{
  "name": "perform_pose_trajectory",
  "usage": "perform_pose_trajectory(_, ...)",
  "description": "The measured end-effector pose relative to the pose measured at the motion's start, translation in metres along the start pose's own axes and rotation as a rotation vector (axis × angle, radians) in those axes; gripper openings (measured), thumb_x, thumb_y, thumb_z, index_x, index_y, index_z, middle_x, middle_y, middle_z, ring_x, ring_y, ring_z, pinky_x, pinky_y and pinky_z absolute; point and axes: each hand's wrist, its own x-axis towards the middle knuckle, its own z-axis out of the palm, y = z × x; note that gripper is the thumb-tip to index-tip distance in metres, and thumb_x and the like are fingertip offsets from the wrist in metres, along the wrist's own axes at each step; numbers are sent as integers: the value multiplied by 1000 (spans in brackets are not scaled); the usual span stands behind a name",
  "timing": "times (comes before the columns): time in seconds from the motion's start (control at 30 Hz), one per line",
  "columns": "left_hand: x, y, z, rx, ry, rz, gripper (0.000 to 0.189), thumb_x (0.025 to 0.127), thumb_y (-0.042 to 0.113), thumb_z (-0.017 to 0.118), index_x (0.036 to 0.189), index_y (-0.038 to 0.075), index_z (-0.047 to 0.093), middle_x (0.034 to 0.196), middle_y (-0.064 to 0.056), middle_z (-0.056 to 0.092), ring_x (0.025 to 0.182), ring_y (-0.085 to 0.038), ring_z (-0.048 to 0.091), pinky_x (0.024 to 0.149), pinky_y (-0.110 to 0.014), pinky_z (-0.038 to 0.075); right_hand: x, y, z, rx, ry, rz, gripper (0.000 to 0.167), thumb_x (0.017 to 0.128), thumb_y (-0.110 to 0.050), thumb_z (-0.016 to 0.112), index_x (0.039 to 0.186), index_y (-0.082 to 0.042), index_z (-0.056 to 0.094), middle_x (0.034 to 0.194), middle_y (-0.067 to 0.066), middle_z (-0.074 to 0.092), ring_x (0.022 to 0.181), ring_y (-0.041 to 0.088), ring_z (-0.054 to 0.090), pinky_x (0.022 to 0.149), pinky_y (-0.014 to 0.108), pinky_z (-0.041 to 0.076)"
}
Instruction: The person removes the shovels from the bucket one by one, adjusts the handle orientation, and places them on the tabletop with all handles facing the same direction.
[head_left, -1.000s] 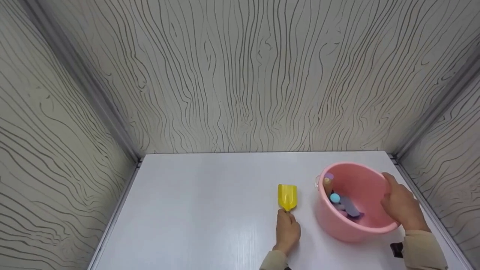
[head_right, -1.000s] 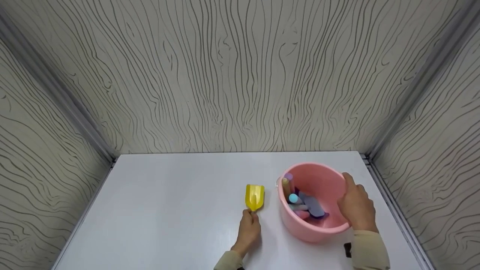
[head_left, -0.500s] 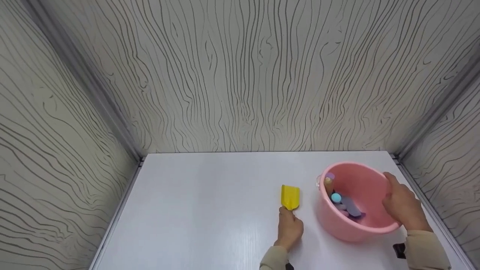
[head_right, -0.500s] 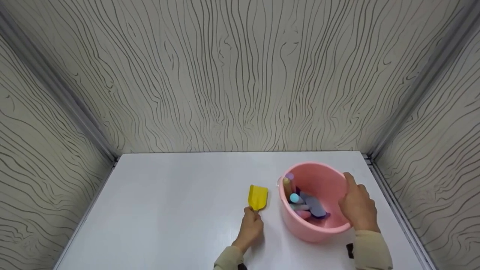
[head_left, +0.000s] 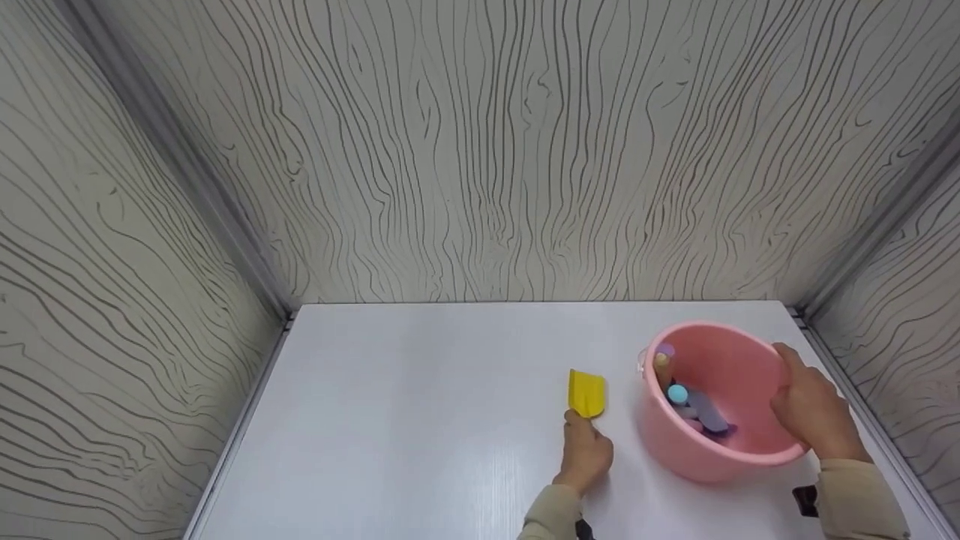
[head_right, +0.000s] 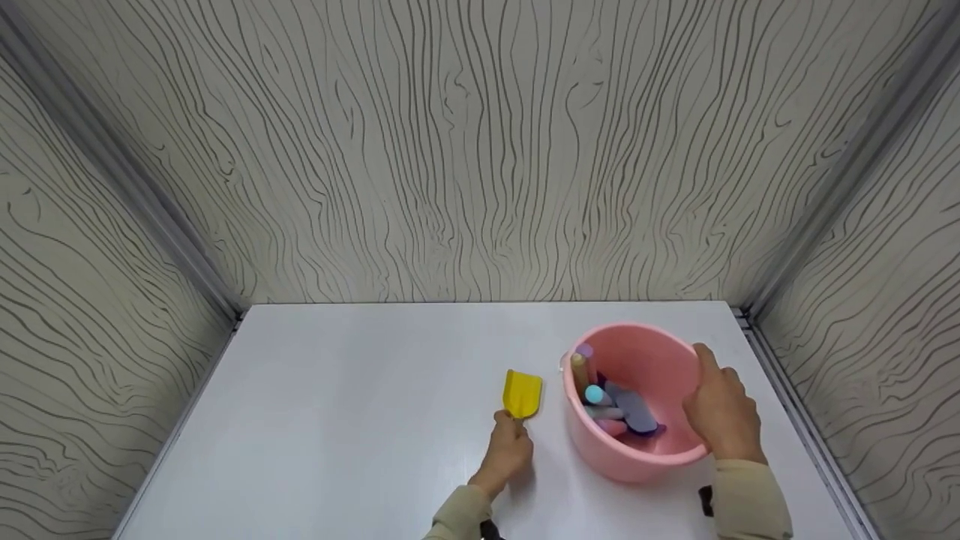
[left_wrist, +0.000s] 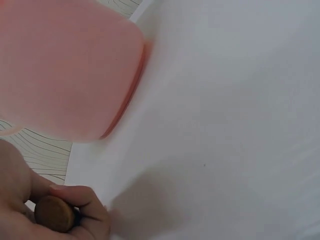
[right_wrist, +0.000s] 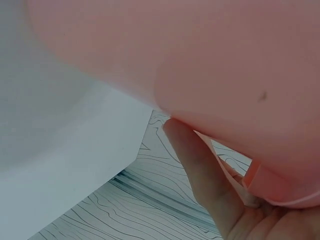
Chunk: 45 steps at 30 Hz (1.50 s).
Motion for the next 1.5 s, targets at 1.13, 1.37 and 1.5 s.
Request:
perform_pose_trajectory(1.13,5,27,-24,379,-33,-37,20,90,11,77,101,1,63,75,-8,58,59,-23,57,56,-35,50,-3,-2,2,27,0,13,66,100,3,45,162,3,21,104,33,59,69,25,61,56,37,48)
perform_pose_trajectory(1.37,6,20,-20,265,-56,-5,15,95,12,73,98,1,64,54,-4,62,54,-21,61,57,-33,48,-3,-5,1,42,-17,29,69,100,3,46,163,3,19,110,36,58,71,26,62,56,37,49)
perform_pose_trajectory(1.5,6,16,-18,232,-54,6,18,97,15,74,99,2,63,52,-2,62,54,-20,62,65,-34,54,-3,-5,1,51,-15,30,69,100,4,47,163,2,21,110,36,59,69,25,62,56,38,50)
